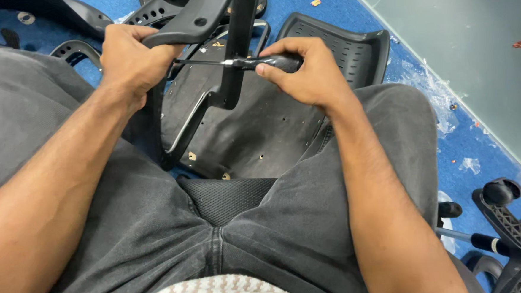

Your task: The person uses a screwdriver to attach a black plastic chair armrest to a chair seat base, tightening multiple screws to secure the parts together.

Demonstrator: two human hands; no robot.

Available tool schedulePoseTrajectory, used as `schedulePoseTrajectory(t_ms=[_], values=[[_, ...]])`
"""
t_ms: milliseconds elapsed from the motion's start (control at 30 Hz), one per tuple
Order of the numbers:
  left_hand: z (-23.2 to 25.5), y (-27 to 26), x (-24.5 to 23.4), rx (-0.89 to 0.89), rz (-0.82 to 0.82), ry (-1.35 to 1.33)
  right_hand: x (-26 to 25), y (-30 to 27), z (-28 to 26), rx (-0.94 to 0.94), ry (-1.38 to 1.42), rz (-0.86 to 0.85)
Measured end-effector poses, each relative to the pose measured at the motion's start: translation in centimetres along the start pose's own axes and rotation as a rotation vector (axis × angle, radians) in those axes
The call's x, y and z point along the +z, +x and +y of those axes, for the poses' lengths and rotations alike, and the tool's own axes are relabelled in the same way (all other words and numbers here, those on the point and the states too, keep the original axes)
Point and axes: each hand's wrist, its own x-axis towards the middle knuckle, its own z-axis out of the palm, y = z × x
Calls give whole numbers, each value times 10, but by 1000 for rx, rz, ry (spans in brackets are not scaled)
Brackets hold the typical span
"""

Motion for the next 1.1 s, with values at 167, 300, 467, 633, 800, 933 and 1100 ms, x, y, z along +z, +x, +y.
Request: schedulePoseTrajectory(t_ms=[167, 300, 467, 633, 800, 933, 1100], values=[[5, -1, 3, -33, -40, -138, 4, 5, 6, 38, -225, 16], [1, -1, 3, -48, -99, -210, 7, 9, 17, 587, 319, -81], [1, 1, 6, 2, -37, -100, 0, 5, 18, 96, 78, -30], [5, 3, 8, -84, -9, -121, 3, -3, 8, -293, -311, 134], [2, 5, 5, -115, 9, -228, 14, 2, 2, -421, -368, 218], [-1, 6, 5, -130, -3, -219, 9, 4, 3, -484, -304, 176], [-1, 7, 9, -66, -65, -327, 8, -1, 2, -441, -299, 186]])
